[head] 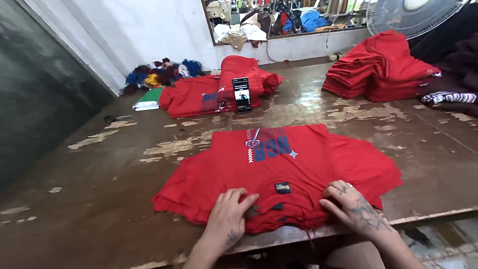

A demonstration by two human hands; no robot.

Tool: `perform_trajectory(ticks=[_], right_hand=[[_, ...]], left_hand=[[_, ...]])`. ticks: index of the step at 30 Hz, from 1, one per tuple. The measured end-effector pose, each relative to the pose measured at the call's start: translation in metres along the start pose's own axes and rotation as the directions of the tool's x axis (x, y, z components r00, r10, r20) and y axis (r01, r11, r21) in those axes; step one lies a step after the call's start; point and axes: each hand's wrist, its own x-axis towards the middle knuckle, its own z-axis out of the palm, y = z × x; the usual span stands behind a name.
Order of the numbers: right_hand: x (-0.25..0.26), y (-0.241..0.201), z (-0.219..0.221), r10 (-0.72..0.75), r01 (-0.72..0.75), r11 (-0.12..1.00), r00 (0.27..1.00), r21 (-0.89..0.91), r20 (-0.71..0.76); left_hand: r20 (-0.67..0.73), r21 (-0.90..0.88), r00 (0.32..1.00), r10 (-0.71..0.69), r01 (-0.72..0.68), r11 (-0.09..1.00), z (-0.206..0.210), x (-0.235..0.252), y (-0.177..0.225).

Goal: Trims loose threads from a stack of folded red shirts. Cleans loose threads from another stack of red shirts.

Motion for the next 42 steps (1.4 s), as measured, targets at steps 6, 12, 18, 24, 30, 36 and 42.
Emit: perform_trajectory(ticks=[6, 12, 18, 24, 30, 36, 42], right_hand=[[-0.005, -0.003, -0.024, -0.027, 0.027, 1.0, 0.997, 0.007, -0.074], [-0.003, -0.037, -0.012, -0.111, 0.113, 0.992, 0.994, 0.065, -0.02], [0.006, -0.03, -0.063, -0.036, 0.031, 0.987, 0.999, 0.159, 0.027], [0.013, 0.001, -0.02, 0.05, -0.05, 0.997, 0.999, -0.061, -0.006], [-0.044, 0.028, -0.013, 0.013, -0.043, 0.995, 0.949, -0.09, -0.314], [-0.047, 0.022, -0.017, 0.117, -0.154, 0.979, 0.963, -0.136, -0.245], [-0.061, 0.026, -0.018, 0.201, -0.237, 0.968, 0.928, -0.079, -0.315]], left_hand=[[-0.042, -0.072, 0.999, -0.029, 0.026, 0.997, -0.006, -0.013, 0.006], [0.086, -0.048, 0.996, -0.015, 0.019, 0.999, 0.002, 0.0, 0.019], [0.078, -0.376, 0.997, -0.007, 0.036, 0.926, -0.033, 0.004, 0.007], [0.046, -0.173, 0.987, -0.151, 0.157, 0.972, -0.001, 0.019, 0.008], [-0.009, -0.128, 1.0, -0.022, 0.02, 0.992, 0.019, -0.028, 0.009], [-0.011, -0.164, 0.992, -0.123, 0.12, 0.979, -0.018, 0.01, 0.048], [0.143, -0.417, 0.99, -0.017, 0.076, 0.906, 0.041, 0.029, 0.128]])
